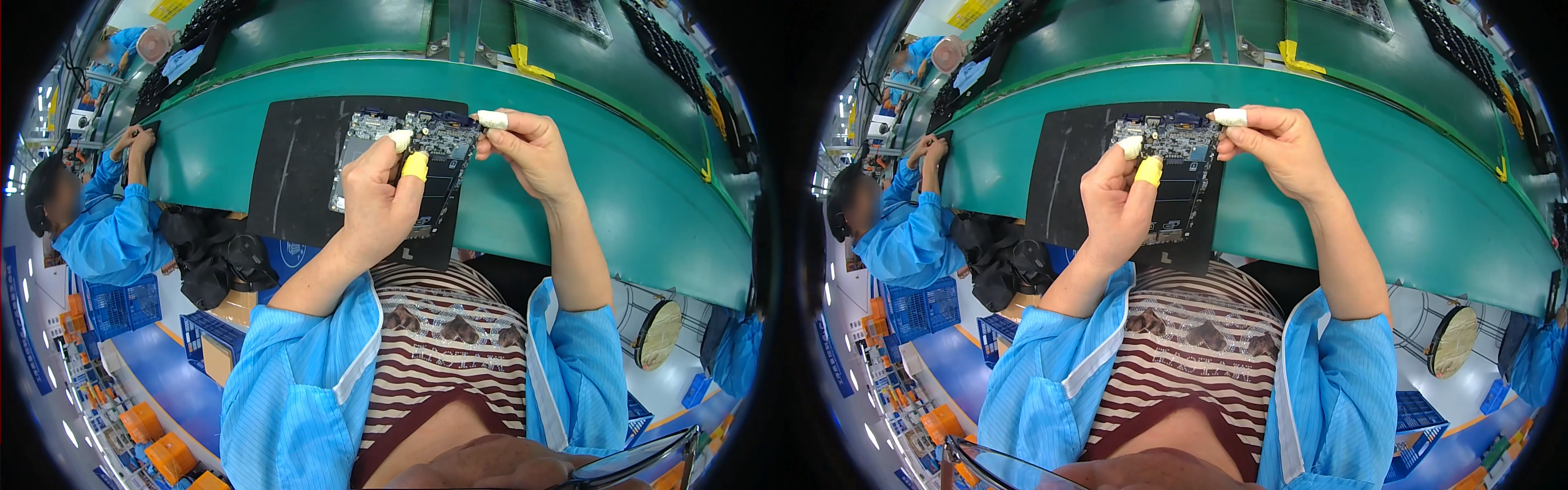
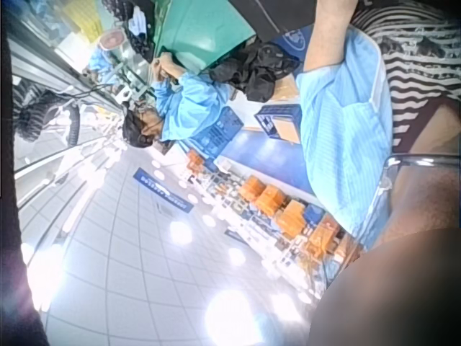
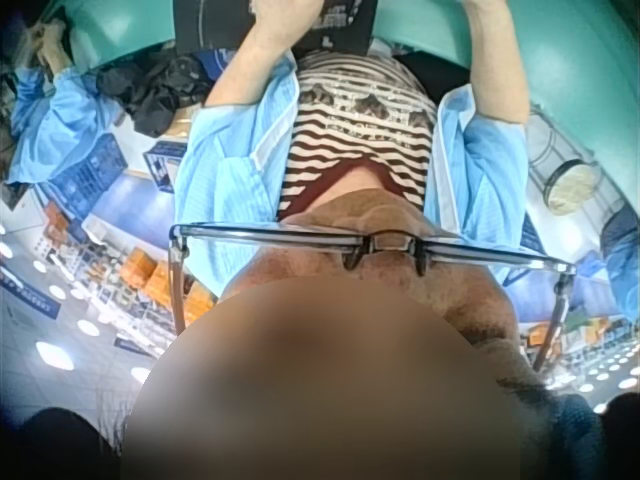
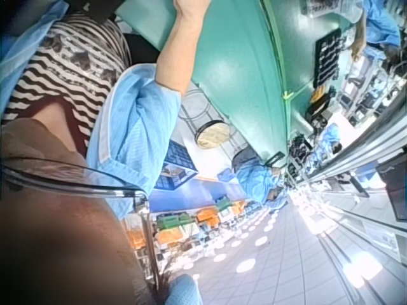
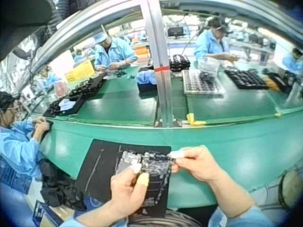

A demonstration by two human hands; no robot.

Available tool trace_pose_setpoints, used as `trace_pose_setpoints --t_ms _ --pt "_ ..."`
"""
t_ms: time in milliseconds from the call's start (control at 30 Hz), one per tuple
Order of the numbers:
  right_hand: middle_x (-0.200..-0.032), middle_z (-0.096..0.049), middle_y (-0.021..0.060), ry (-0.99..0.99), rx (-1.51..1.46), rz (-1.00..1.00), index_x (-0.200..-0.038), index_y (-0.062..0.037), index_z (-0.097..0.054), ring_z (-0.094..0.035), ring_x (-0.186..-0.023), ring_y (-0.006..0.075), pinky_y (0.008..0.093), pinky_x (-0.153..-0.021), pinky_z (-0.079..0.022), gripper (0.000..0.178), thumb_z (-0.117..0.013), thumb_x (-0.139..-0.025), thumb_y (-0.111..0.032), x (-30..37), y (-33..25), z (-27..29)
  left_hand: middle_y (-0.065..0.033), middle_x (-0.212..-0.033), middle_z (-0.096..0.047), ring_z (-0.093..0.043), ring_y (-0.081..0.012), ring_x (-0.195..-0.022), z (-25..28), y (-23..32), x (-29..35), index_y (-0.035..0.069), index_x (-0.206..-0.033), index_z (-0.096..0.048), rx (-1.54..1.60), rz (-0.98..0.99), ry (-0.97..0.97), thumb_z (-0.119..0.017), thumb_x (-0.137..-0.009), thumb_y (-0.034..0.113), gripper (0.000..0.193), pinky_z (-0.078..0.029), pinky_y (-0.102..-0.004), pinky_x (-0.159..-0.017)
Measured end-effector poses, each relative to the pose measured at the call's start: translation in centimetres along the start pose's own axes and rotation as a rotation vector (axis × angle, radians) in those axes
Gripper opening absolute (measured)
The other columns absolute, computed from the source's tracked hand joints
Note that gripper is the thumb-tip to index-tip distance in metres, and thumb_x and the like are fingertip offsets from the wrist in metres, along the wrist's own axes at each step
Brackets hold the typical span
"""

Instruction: Assembling or inspecting internal components of mobile phones on an assembly line.

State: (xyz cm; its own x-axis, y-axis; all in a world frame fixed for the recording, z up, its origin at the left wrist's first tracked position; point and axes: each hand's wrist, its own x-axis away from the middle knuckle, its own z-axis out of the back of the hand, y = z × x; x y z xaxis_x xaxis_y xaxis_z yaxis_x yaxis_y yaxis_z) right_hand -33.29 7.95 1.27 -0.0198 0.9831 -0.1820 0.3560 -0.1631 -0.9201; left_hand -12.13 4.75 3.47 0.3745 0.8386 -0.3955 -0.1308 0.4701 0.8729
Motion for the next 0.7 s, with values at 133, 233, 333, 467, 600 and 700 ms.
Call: trace_pose_setpoints --t_ms 133,233,333,467,600,700 --pt "-0.084 -0.065 0.0093 -0.006 0.011 -0.009 -0.106 0.0038 -0.062 -0.062 -0.075 0.0148 0.0274 -0.072 -0.052 0.022 -0.058 -0.087 -0.005 0.05 -0.17 -0.01 -0.0039 -0.051 -0.04 -0.033 -0.007 -0.044 -0.03 0.13 -0.05 -0.002 -0.065 -0.044 0.009 0.0 -0.004 -0.057 -0.076 -0.005 0.018 -0.025 -0.0271 -0.04" --pt "-0.083 -0.065 0.0093 -0.003 0.009 0.007 -0.105 0.0039 -0.062 -0.062 -0.074 0.0145 0.0272 -0.071 -0.052 0.021 -0.058 -0.086 -0.005 -0.14 0.08 -0.05 -0.0041 -0.051 -0.04 -0.033 -0.0074 -0.044 -0.09 0.18 -0.05 -0.001 -0.064 -0.043 0.028 0.011 0.001 -0.057 -0.076 -0.005 0.019 -0.025 -0.0274 -0.04" --pt "-0.082 -0.065 0.0092 0.025 0.019 0.005 -0.103 0.0038 -0.063 -0.062 -0.072 0.014 0.0266 -0.069 -0.053 0.02 -0.06 -0.085 -0.004 -0.04 0.15 -0.11 -0.0039 -0.051 -0.04 -0.033 -0.0074 -0.044 -0.17 -0.1 0.15 -0.001 -0.064 -0.042 0.022 0.02 -0.006 -0.057 -0.076 -0.005 0.02 -0.025 -0.0275 -0.04" --pt "-0.08 -0.065 0.009 0.059 0.015 -0.001 -0.1 0.0038 -0.064 -0.062 -0.07 0.0136 0.026 -0.067 -0.053 0.019 -0.061 -0.083 -0.003 -0.01 0.08 -0.3 -0.0046 -0.051 -0.041 -0.033 -0.0077 -0.045 -0.33 -0.08 0.21 -0.001 -0.063 -0.042 0.01 -0.005 0.001 -0.058 -0.076 -0.005 0.021 -0.026 -0.0279 -0.04" --pt "-0.079 -0.065 0.009 0.066 0.016 0.005 -0.099 0.0037 -0.065 -0.062 -0.07 0.0134 0.0258 -0.067 -0.053 0.018 -0.062 -0.083 -0.003 0.01 0.03 -0.28 -0.0053 -0.052 -0.041 -0.033 -0.0085 -0.044 -0.49 -0.01 0.17 -0.001 -0.063 -0.042 0.022 -0.01 0.01 -0.058 -0.075 -0.005 0.02 -0.026 -0.0282 -0.04" --pt "-0.079 -0.065 0.0088 0.071 0.02 0.005 -0.099 0.0037 -0.065 -0.062 -0.07 0.0132 0.0256 -0.067 -0.053 0.018 -0.062 -0.083 -0.002 0.04 -0.03 -0.31 -0.0052 -0.052 -0.041 -0.033 -0.0089 -0.044 -0.43 -0.13 0.18 -0.001 -0.064 -0.042 0.004 -0.022 0.001 -0.058 -0.075 -0.005 0.02 -0.026 -0.0282 -0.04"
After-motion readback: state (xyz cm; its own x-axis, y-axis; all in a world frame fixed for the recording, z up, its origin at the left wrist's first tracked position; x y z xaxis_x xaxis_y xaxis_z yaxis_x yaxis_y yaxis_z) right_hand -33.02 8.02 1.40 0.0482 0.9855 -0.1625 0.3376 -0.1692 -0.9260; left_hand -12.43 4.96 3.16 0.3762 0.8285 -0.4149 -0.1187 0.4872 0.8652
